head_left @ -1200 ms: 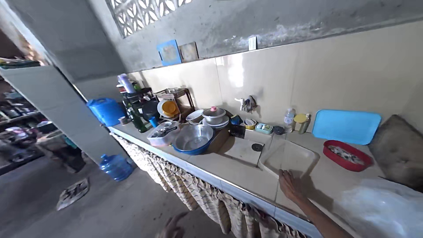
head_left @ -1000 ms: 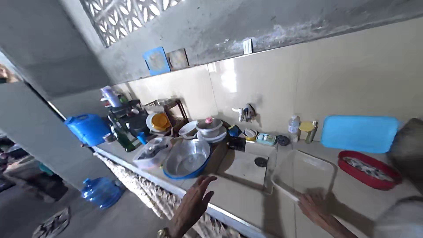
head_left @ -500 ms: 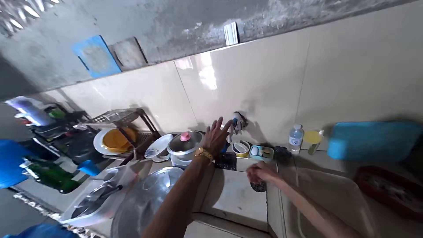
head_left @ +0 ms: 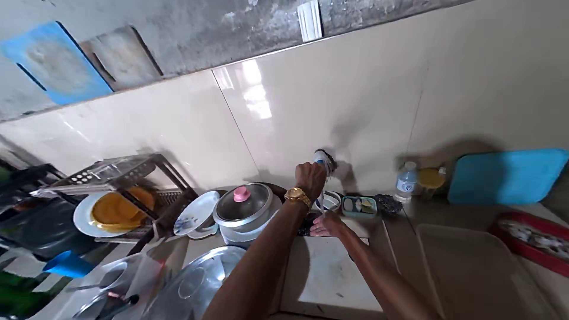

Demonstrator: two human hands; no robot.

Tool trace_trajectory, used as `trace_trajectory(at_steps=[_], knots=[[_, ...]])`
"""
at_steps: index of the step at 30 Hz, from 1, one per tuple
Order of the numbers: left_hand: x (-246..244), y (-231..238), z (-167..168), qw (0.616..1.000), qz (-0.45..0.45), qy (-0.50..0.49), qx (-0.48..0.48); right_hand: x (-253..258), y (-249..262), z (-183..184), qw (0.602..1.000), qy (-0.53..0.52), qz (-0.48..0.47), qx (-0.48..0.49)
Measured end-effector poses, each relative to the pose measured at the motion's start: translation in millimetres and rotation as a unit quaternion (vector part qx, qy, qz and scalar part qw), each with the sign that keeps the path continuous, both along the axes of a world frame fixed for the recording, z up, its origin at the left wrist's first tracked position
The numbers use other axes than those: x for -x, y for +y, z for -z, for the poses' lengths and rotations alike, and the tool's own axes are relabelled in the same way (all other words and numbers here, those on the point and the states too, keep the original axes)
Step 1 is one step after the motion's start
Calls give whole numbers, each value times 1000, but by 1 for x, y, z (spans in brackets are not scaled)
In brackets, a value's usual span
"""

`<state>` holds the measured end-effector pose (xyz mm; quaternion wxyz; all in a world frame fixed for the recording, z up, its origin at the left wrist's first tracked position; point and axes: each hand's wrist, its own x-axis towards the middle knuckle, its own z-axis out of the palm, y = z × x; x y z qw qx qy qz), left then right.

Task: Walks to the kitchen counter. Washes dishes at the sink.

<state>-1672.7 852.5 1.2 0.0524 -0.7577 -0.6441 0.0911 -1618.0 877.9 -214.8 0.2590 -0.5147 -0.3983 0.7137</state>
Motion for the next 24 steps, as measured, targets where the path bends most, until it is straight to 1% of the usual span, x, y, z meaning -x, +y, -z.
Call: trace_trajectory(at_steps=[3,6,10,12,14,15,16,17,18,19,20,22,23,24], knots=[[-2,-3,-3,1000,5,-11,3,10,2,10,999,26,26,22],[-3,-4,-4,1000,-1,-24,8,18,5,26,999,24,38,27],[-1,-5,-2,1000,10,-17,2,31,18,44,999,-21,20,44],[6,-6,-1,999,28,-40,-1,32,15,49,998,-30,-16,44],[20,-7,4,992,29,-126,-9,26,6,56,997,-26,-47,55],[29,-6,9,980,10,-195,-21,19,0,59,997,-25,-50,58],[41,-5,16,959,-23,-280,-35,12,-6,62,996,-22,-48,66],[55,-4,31,926,-59,-368,-58,5,-12,61,995,-36,-50,73],[70,-4,54,893,-87,-433,-82,-1,-19,57,994,-52,-53,78],[84,-7,79,877,-110,-461,-84,-7,-24,48,993,-56,-53,84],[94,-15,106,878,-125,-459,-44,-14,-30,34,994,-53,-46,79],[102,-28,165,884,-151,-437,74,-28,-37,4,998,-37,-27,45],[99,-30,191,868,-176,-445,130,-33,-38,-12,999,-34,-28,25],[92,-32,211,836,-205,-478,177,-36,-38,-29,998,-47,-33,1]])
